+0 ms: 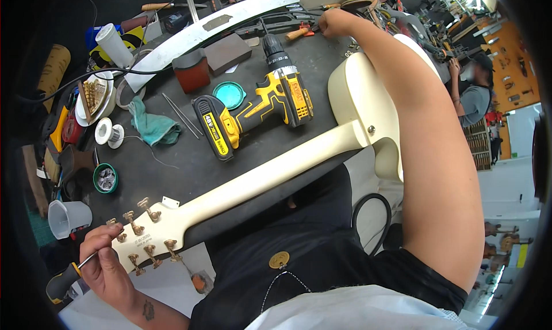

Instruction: The person uses a screwdriver to tighten the tuning pegs on the headstock of a white electric guitar. They then wipe the headstock with a green cloth and flip the guitar over to reveal the body and fretboard.

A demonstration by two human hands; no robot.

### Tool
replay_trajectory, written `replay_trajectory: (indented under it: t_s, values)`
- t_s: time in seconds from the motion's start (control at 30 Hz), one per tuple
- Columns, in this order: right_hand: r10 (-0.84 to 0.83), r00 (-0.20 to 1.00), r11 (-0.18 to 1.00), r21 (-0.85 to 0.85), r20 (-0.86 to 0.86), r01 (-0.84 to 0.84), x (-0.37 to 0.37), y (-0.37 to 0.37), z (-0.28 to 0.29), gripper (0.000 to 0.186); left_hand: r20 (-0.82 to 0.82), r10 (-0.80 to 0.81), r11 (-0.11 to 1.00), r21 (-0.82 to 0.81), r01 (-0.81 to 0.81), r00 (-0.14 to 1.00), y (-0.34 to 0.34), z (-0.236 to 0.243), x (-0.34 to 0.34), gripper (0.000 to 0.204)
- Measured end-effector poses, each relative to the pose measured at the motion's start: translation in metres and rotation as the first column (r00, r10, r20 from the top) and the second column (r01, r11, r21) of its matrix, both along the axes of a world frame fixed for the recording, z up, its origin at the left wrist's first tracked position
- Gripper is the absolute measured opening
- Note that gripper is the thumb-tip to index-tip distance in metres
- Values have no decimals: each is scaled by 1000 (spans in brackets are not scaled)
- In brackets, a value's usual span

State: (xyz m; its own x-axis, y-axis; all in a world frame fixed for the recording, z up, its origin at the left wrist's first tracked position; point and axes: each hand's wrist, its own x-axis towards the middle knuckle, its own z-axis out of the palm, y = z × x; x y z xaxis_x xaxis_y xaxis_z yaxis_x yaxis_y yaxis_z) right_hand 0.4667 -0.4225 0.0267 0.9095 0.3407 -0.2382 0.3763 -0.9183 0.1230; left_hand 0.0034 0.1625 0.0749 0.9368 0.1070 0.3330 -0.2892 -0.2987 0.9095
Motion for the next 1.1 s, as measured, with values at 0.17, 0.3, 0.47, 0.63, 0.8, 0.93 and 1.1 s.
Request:
replay_trajectory:
  t_s: [0.17, 0.3, 0.47, 0.63, 0.8, 0.93, 1.1]
  values:
    - [-16, 994, 997, -79, 108, 24, 5, -19, -12, 20, 26, -1, 1000, -23, 2, 1000, -1, 3, -6, 16]
    - [-90, 994, 996, 14, 61, 90, 1, -13, -10, 21, 19, 13, 998, -55, -12, 1000, -1, 3, -14, 14]
    - [-133, 991, 990, 57, 9, 133, 6, -4, -13, 23, -24, 38, 999, -21, -38, 999, -2, 2, -20, 13]
    - [-56, 998, 998, -34, 37, 57, 7, 1, -11, 28, -5, 56, 997, -46, -56, 998, -5, 3, -18, 12]
    - [-131, 991, 988, -90, -15, 129, 0, -1, -10, 35, 1, 37, 998, -53, -37, 999, -8, 4, -17, 11]
    - [-93, 993, 978, -179, 77, 105, -19, 21, 1, 40, -4, 13, 999, -49, -13, 1000, -6, 6, -24, 13]
    - [-82, 951, 992, 113, 300, 50, -35, 24, 65, 29, 34, -30, 997, -71, 32, 999, -9, 7, -30, 14]
